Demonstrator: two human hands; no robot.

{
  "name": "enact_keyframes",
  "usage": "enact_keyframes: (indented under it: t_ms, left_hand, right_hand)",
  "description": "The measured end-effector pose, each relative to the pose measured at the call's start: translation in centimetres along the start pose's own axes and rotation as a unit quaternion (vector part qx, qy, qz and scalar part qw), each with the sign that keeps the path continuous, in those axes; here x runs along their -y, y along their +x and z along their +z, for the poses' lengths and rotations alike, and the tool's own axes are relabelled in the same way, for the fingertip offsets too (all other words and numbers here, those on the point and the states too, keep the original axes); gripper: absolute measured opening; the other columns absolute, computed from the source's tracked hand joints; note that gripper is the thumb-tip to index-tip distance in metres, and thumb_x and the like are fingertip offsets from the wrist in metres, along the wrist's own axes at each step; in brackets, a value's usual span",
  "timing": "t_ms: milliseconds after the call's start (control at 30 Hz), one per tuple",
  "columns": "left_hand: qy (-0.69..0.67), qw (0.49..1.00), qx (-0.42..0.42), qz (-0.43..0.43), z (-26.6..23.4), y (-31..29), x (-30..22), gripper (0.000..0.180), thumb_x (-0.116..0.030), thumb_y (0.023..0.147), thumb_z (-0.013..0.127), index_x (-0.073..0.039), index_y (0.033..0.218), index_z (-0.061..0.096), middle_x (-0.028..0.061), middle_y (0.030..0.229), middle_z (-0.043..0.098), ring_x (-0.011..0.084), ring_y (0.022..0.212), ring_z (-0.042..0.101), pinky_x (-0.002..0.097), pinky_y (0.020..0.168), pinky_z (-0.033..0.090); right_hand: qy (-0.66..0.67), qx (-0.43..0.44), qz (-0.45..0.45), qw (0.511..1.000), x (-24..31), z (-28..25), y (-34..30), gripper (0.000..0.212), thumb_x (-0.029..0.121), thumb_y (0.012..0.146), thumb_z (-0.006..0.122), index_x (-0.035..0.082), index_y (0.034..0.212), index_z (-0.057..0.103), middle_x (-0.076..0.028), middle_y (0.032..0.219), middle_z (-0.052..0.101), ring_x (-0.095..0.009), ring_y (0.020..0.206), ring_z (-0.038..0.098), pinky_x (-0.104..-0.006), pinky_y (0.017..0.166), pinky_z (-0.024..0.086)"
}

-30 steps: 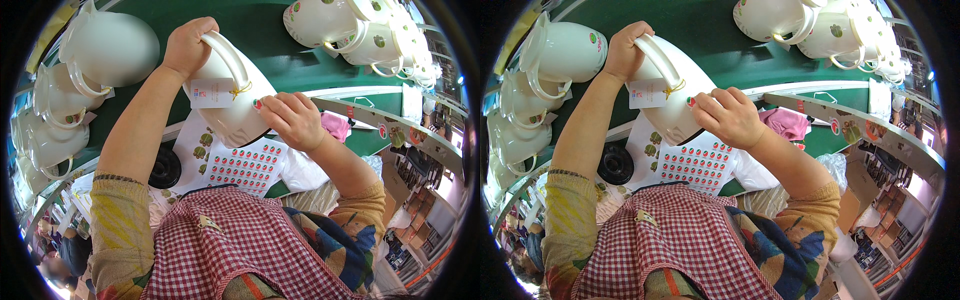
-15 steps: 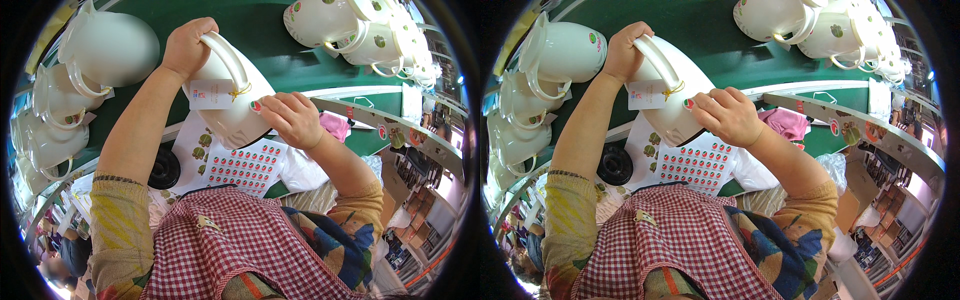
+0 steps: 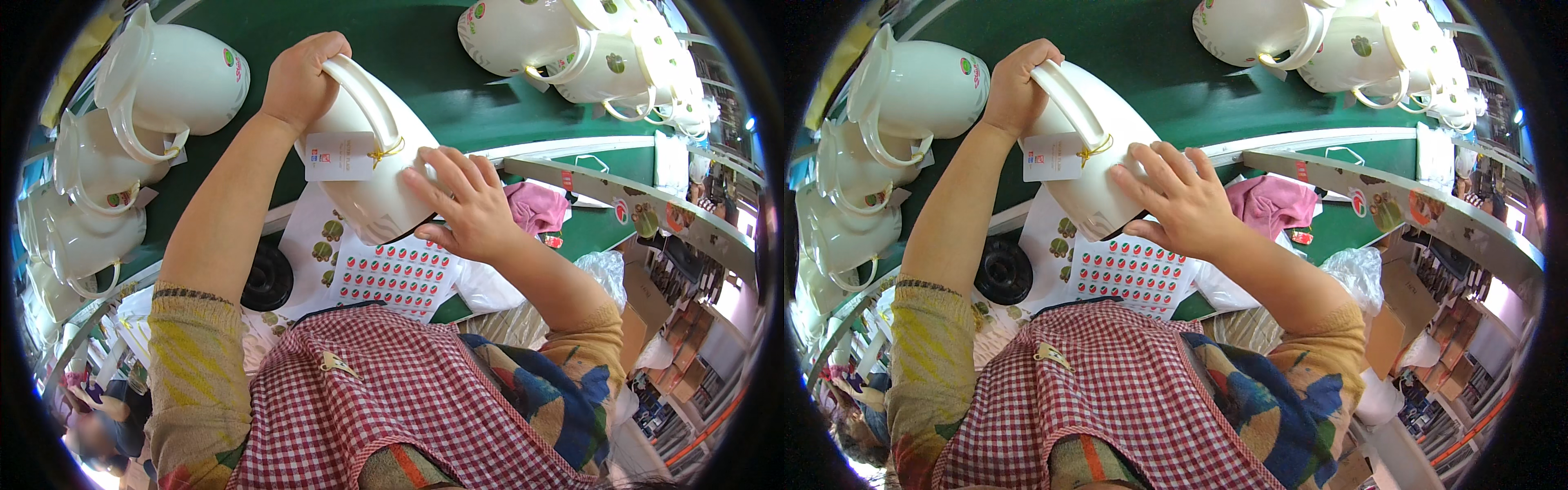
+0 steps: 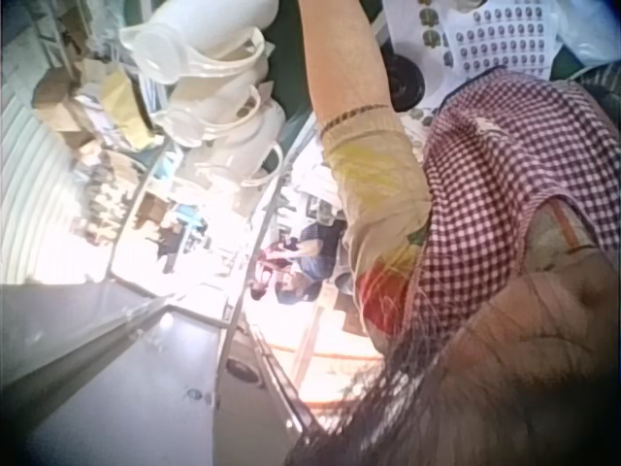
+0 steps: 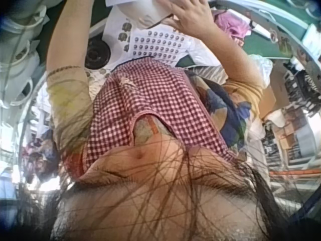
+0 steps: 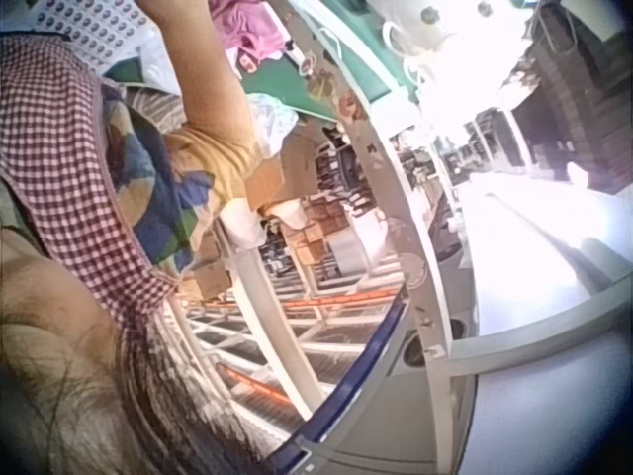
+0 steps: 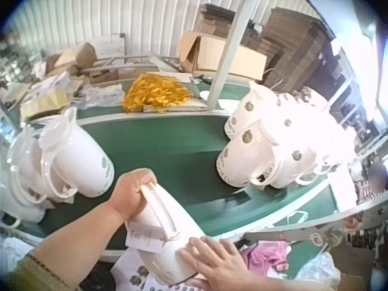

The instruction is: The person applies small round stickers to white plastic pitchers on a green workbench, then retrieves lids from a nearby box and screws them onto the pitchers. The person repeats this sequence for several units, handling stickers, pitchers, and lids by hand.

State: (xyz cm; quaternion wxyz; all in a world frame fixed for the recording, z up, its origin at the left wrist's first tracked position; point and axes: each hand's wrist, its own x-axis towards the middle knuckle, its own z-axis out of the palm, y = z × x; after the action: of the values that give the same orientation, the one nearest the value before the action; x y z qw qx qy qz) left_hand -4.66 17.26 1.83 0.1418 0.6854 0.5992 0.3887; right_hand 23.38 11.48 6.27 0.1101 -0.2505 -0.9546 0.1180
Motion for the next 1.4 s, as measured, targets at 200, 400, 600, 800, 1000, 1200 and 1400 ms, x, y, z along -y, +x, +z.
enact_keyframes:
  t_ms: [200, 400, 600, 800, 1000, 1200, 1400]
  left_hand:
    - [-0.006, 1.0, 0.002, 0.004, 0.1, 1.0, -0.2, 0.009, -0.002, 0.077, 0.056, -0.01, 0.081, 0.058, 0.0093, 0.08, 0.061, 0.032, 0.077, 0.06, 0.0373, 0.065, 0.049]
    - [0.156, 0.908, -0.072, 0.381, -2.8, 12.8, -5.9, 0.011, -0.006, 0.075, 0.06, -0.009, 0.085, 0.061, 0.0087, 0.078, 0.06, 0.0297, 0.075, 0.061, 0.0372, 0.066, 0.05]
    - [0.342, 0.824, -0.02, 0.451, 4.1, 20.9, -6.5, 0.004, -0.021, 0.076, 0.056, -0.018, 0.079, 0.055, -0.0006, 0.082, 0.053, 0.0187, 0.093, 0.056, 0.0378, 0.091, 0.038]
    - [0.397, 0.793, 0.017, 0.462, 10.8, 23.3, -2.9, 0.013, -0.022, 0.079, 0.056, -0.017, 0.073, 0.066, 0.0006, 0.085, 0.061, 0.0216, 0.094, 0.058, 0.0408, 0.081, 0.046]
    - [0.263, 0.819, -0.048, 0.508, 9.5, 19.4, -5.4, 0.045, -0.005, 0.074, 0.06, -0.009, 0.119, 0.06, 0.0178, 0.118, 0.06, 0.0374, 0.109, 0.057, 0.0433, 0.095, 0.045]
    - [-0.134, 0.884, 0.345, -0.284, 2.6, -11.0, -5.2, 0.026, -0.001, 0.084, 0.058, -0.004, 0.11, 0.062, 0.0032, 0.096, 0.063, 0.0109, 0.088, 0.06, 0.0286, 0.08, 0.05]
    - [-0.343, 0.712, 0.193, -0.581, 3.7, -24.1, -7.4, 0.058, -0.005, 0.08, 0.069, 0.001, 0.132, 0.045, 0.0101, 0.106, 0.062, 0.0175, 0.091, 0.061, 0.0287, 0.083, 0.051]
  right_hand:
    - [0.115, -0.152, 0.163, 0.968, -3.6, 1.7, -1.4, 0.062, 0.047, 0.095, 0.043, 0.004, 0.14, 0.046, -0.019, 0.142, 0.046, -0.036, 0.129, 0.044, -0.0465, 0.107, 0.031]
    - [0.441, -0.235, 0.265, 0.825, -4.1, 6.2, -7.9, 0.029, 0.013, 0.1, 0.045, -0.004, 0.118, 0.06, -0.015, 0.114, 0.065, -0.024, 0.107, 0.061, -0.0337, 0.095, 0.046]
    - [0.437, -0.114, 0.247, 0.857, -0.9, 6.9, -8.7, 0.022, 0.011, 0.091, 0.059, 0.002, 0.109, 0.066, -0.014, 0.103, 0.069, -0.028, 0.098, 0.066, -0.0352, 0.087, 0.05]
    - [0.461, -0.127, 0.268, 0.836, 0.2, 8.5, -11.2, 0.022, 0.013, 0.088, 0.063, 0.004, 0.107, 0.068, -0.013, 0.102, 0.07, -0.029, 0.095, 0.066, -0.0367, 0.084, 0.051]
    - [0.363, -0.115, 0.216, 0.899, 2.3, 9.7, -11.2, 0.033, 0.009, 0.08, 0.066, 0.003, 0.112, 0.064, -0.015, 0.114, 0.064, -0.034, 0.103, 0.061, -0.0405, 0.087, 0.049]
    - [0.282, -0.071, 0.196, 0.936, 5.6, 14.2, -14.8, 0.042, 0.009, 0.078, 0.067, 0.005, 0.119, 0.059, -0.014, 0.135, 0.052, -0.035, 0.127, 0.046, -0.0458, 0.104, 0.038]
    - [0.227, -0.105, 0.161, 0.955, 5.3, 15.9, -15.3, 0.045, 0.007, 0.076, 0.069, 0.004, 0.121, 0.059, -0.014, 0.134, 0.054, -0.037, 0.127, 0.047, -0.046, 0.105, 0.038]
